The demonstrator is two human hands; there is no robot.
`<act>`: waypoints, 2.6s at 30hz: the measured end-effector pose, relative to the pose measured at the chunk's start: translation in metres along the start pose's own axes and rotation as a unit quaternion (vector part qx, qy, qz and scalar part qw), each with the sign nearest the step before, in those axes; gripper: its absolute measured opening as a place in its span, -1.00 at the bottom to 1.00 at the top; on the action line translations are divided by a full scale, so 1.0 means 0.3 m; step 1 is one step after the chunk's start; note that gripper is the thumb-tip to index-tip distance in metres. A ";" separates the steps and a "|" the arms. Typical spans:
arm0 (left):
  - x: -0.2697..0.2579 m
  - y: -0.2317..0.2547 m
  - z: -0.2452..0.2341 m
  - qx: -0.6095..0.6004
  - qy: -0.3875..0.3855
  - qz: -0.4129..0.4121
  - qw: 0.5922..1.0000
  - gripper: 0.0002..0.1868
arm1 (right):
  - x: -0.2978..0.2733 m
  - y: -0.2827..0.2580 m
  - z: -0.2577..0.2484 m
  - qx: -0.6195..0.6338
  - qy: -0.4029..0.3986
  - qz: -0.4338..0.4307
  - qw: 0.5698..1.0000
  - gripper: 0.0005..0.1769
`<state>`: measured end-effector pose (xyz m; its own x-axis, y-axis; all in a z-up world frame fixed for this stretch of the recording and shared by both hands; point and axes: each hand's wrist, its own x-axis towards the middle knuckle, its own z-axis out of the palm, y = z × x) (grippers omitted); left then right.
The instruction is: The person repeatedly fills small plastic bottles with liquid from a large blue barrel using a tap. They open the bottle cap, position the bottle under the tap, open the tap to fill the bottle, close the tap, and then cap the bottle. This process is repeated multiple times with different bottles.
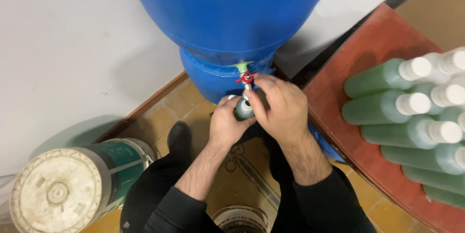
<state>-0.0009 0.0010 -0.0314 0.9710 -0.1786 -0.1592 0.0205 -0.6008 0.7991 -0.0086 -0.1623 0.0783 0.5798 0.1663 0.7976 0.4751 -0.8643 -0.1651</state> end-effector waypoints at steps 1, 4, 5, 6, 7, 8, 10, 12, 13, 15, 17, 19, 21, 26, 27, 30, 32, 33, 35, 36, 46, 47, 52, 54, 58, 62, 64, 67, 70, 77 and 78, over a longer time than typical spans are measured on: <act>-0.004 -0.008 0.006 0.008 -0.003 -0.003 1.000 -0.19 | -0.024 -0.003 -0.013 0.011 0.002 0.019 1.000 -0.69; -0.024 -0.026 0.018 0.018 -0.012 -0.002 1.000 -0.19 | -0.096 -0.010 -0.062 0.024 -0.001 0.051 0.998 -0.69; -0.029 -0.029 0.019 0.021 -0.016 0.001 1.000 -0.19 | -0.116 -0.013 -0.080 0.030 -0.007 0.065 0.997 -0.70; -0.043 -0.015 0.009 0.020 -0.016 0.004 1.000 -0.19 | -0.124 -0.024 -0.106 0.026 -0.005 0.064 0.998 -0.70; -0.056 0.000 -0.001 0.014 -0.023 0.020 0.999 -0.19 | -0.132 -0.035 -0.131 0.074 -0.026 0.131 0.988 -0.77; -0.072 0.013 -0.012 0.008 -0.029 0.034 0.999 -0.18 | -0.141 -0.049 -0.156 0.121 -0.048 0.198 0.971 -0.85; -0.113 0.050 -0.044 0.015 -0.037 0.061 0.997 -0.19 | -0.193 -0.067 -0.142 0.184 -0.078 0.285 0.938 -0.77; -0.156 0.084 -0.068 0.023 -0.044 0.089 0.995 -0.19 | -0.231 -0.078 -0.136 0.245 -0.105 0.367 0.891 -0.68; -0.178 0.097 -0.077 0.038 -0.059 0.101 0.992 -0.21 | -0.245 -0.081 -0.137 0.250 -0.137 0.440 0.851 -0.61; -0.216 0.111 -0.086 0.053 -0.072 0.115 0.989 -0.23 | -0.247 -0.081 -0.139 0.253 -0.165 0.510 0.805 -0.54; -0.251 0.110 -0.088 0.053 -0.094 0.143 0.984 -0.23 | -0.228 -0.083 -0.143 0.271 -0.224 0.596 0.722 -0.43; -0.277 0.155 -0.117 0.068 -0.101 0.157 0.980 -0.25 | -0.228 -0.069 -0.129 0.259 -0.266 0.594 0.714 -0.38; -0.290 0.162 -0.123 0.083 -0.105 0.169 0.976 -0.26 | -0.219 -0.065 -0.120 0.247 -0.308 0.589 0.705 -0.31; -0.297 0.116 -0.094 0.113 -0.117 0.198 0.967 -0.30 | -0.198 -0.064 -0.110 0.248 -0.355 0.566 0.701 -0.39; -0.300 0.115 -0.097 0.113 -0.116 0.196 0.967 -0.30 | -0.201 -0.062 -0.103 0.250 -0.356 0.565 0.701 -0.39; -0.305 0.128 -0.110 0.113 -0.125 0.204 0.964 -0.29 | -0.204 -0.056 -0.092 0.232 -0.359 0.550 0.718 -0.40; -0.310 0.151 -0.130 0.091 -0.125 0.201 0.967 -0.27 | -0.199 -0.057 -0.094 0.224 -0.324 0.566 0.724 -0.38; -0.312 0.156 -0.138 0.091 -0.125 0.200 0.967 -0.27 | -0.209 -0.052 -0.091 0.224 -0.324 0.566 0.724 -0.38; -0.317 0.167 -0.151 0.059 -0.126 0.192 0.972 -0.25 | -0.226 -0.042 -0.086 0.252 -0.251 0.562 0.746 -0.42; -0.315 0.171 -0.153 0.059 -0.125 0.192 0.972 -0.25 | -0.238 -0.030 -0.091 0.252 -0.251 0.562 0.747 -0.42; -0.245 0.137 -0.154 -0.005 -0.032 0.186 0.982 -0.22 | -0.266 -0.014 -0.136 0.632 -0.058 0.328 0.700 -0.39; -0.237 0.135 -0.159 -0.014 -0.017 0.194 0.981 -0.21 | -0.262 -0.016 -0.133 0.633 -0.065 0.308 0.708 -0.41; -0.226 0.147 -0.157 -0.021 0.018 0.191 0.981 -0.24 | -0.233 -0.028 -0.135 0.630 -0.076 0.303 0.711 -0.46; -0.224 0.150 -0.157 -0.020 0.026 0.189 0.982 -0.26 | -0.231 -0.035 -0.132 0.629 -0.078 0.303 0.712 -0.44; -0.214 0.139 -0.144 0.008 0.033 0.179 0.983 -0.24 | -0.237 -0.031 -0.117 0.598 -0.060 0.301 0.741 -0.44; -0.209 0.156 -0.148 0.008 0.031 0.174 0.984 -0.25 | -0.209 -0.050 -0.122 0.586 -0.058 0.295 0.753 -0.49; -0.212 0.171 -0.155 0.005 0.033 0.171 0.985 -0.26 | -0.190 -0.064 -0.127 0.581 -0.058 0.290 0.758 -0.52; -0.210 0.187 -0.167 0.002 0.035 0.165 0.986 -0.27 | -0.181 -0.068 -0.127 0.570 -0.051 0.291 0.767 -0.53; -0.205 0.198 -0.166 -0.007 0.041 0.153 0.987 -0.27 | -0.185 -0.067 -0.126 0.566 -0.033 0.306 0.765 -0.54; -0.204 0.189 -0.167 -0.018 0.055 0.139 0.989 -0.27 | -0.271 0.028 -0.100 0.552 0.025 0.328 0.766 -0.61; -0.204 0.193 -0.167 -0.019 0.055 0.139 0.989 -0.27 | -0.240 0.003 -0.110 0.552 0.026 0.328 0.766 -0.61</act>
<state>-0.0473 0.0162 0.0536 0.9604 -0.2457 0.1317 -0.2438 -0.5112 0.8242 -0.0718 -0.1907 0.0398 0.9204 -0.1758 0.3493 0.3789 0.1797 -0.9078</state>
